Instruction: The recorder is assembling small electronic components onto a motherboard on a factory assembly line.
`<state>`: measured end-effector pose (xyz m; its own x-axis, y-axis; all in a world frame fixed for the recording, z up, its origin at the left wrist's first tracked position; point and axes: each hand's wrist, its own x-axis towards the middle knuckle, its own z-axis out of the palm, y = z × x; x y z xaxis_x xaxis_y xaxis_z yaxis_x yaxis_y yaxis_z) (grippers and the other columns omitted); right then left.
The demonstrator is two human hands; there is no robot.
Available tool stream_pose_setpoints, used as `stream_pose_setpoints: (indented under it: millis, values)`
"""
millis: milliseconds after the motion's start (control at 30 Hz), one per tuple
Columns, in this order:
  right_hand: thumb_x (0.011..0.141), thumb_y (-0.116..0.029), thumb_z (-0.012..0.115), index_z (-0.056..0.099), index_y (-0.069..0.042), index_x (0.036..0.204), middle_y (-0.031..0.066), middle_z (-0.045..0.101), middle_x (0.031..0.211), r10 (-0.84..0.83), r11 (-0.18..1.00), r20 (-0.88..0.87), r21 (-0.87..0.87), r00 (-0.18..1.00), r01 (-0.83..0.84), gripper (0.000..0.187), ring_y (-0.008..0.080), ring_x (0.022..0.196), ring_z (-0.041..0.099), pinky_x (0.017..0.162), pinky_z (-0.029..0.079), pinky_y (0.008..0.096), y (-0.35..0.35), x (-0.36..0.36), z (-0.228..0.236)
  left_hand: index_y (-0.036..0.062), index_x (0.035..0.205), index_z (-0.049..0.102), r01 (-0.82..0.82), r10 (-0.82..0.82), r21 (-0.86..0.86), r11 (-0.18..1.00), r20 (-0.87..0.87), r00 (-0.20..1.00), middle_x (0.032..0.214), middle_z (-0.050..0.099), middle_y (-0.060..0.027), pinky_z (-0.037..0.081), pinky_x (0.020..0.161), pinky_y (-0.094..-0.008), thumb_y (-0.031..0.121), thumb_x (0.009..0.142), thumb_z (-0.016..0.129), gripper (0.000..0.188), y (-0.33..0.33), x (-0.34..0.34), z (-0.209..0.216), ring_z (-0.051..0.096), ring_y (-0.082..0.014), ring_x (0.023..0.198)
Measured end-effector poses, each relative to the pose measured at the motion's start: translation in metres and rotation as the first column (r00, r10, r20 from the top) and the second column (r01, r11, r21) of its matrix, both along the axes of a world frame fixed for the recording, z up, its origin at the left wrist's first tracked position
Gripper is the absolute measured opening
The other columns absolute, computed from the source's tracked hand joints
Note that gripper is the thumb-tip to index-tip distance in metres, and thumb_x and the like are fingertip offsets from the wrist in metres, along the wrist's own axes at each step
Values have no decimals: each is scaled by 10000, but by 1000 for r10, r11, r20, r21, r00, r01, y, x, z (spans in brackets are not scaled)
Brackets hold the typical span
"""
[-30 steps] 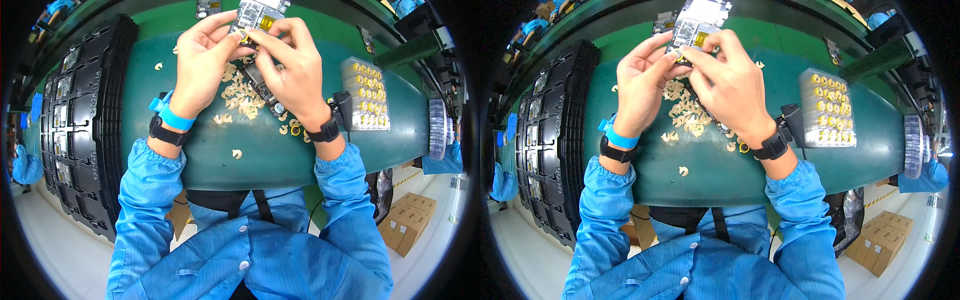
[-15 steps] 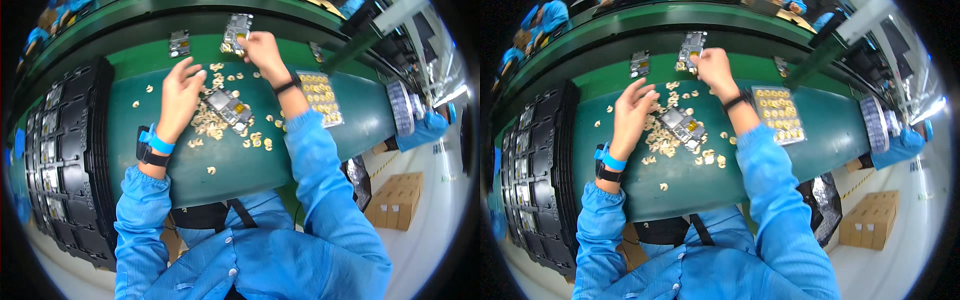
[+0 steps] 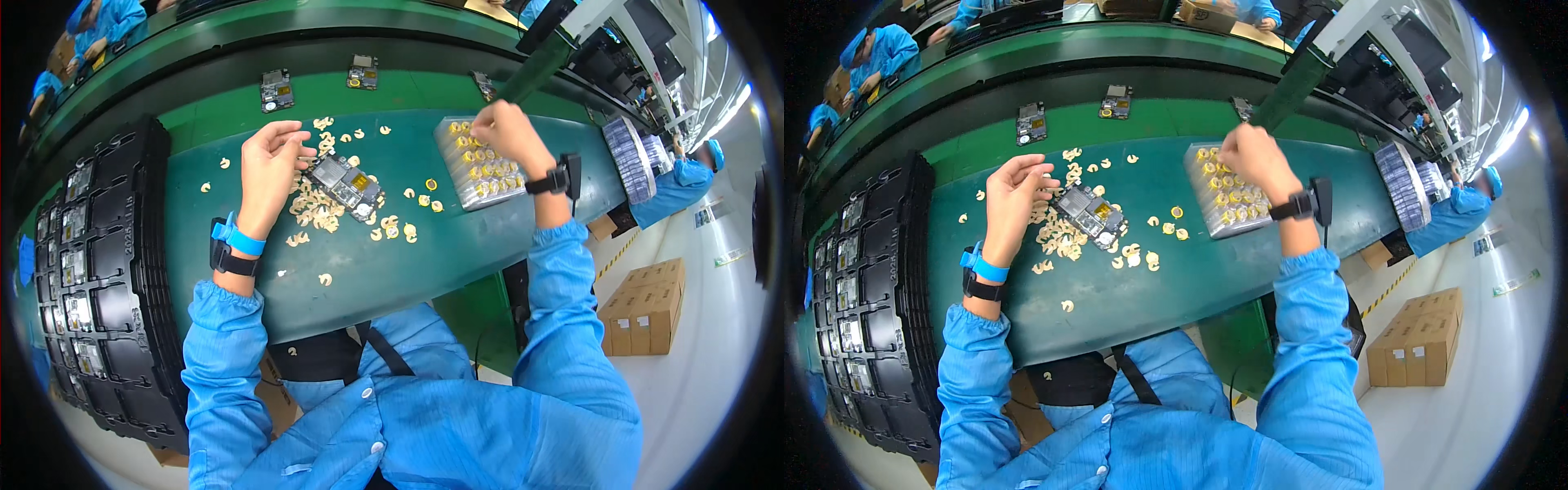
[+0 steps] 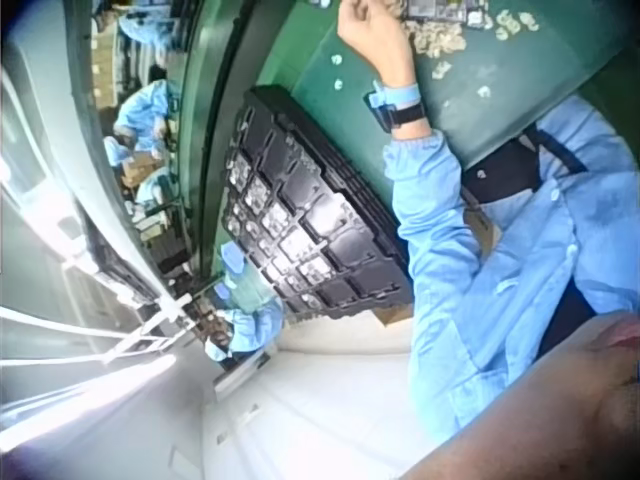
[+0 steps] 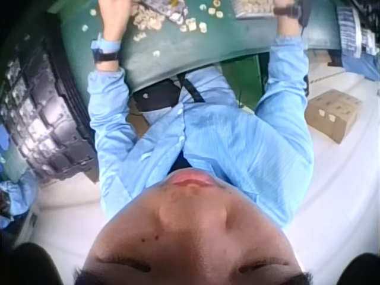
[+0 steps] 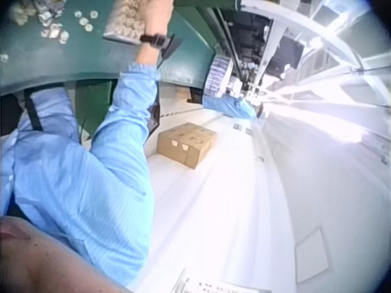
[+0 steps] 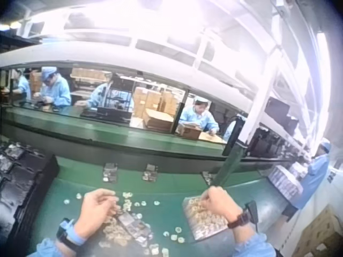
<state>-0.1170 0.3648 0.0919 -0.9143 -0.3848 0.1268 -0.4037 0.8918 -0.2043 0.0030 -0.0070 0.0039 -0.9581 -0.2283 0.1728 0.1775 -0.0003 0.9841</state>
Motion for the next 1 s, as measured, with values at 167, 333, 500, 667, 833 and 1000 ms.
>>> stream_pose_setpoints:
  millis: [167,333,500,667,833,1000]
  values:
    - [903,-110,715,769,24,1030,221,695,962,103,985,-232,-110,967,-131,192,390,964,665,867,540,436,22,30,-37,-59,1241,636,32,-32,-32,999,-4,999,1138,735,-168,585,746,-280,70,1019,567,265,0,-1,-1,749,-199,910]
    - [902,-9,645,722,20,1098,199,652,990,158,972,-321,-118,934,-205,212,392,997,627,884,520,448,26,30,-56,-60,1195,655,-18,18,-23,1000,0,1000,1073,744,-159,581,718,-273,66,1014,574,235,-1,-3,-1,749,-190,872]
    - [917,39,589,656,19,1111,199,656,994,137,950,-421,-201,897,-239,207,415,963,637,849,539,449,4,28,-46,-48,1198,655,43,-44,-36,998,-40,998,1057,741,-146,583,732,-280,85,1028,576,230,6,3,8,746,-194,876]
    - [1001,-51,616,686,29,1158,107,747,955,328,690,-15,-679,945,-250,190,144,851,697,761,542,296,-98,55,-17,-51,1187,677,227,-225,24,974,-64,972,1021,754,-158,590,731,-295,140,1038,614,250,13,12,14,756,-218,872]
    - [991,-48,619,688,38,1151,113,747,937,473,543,-24,-780,881,-312,195,144,826,702,739,549,283,-172,59,-27,-73,1270,640,203,-185,147,968,-130,974,1070,752,-191,609,773,-314,131,1046,607,305,19,16,25,762,-261,961]
    - [986,-45,637,705,38,1118,113,757,933,434,396,-110,-868,894,-299,170,146,818,724,730,584,280,-211,59,-52,-78,1217,671,135,-91,239,961,-189,978,1057,760,-169,627,735,-288,75,1022,631,252,15,11,22,764,-224,942]
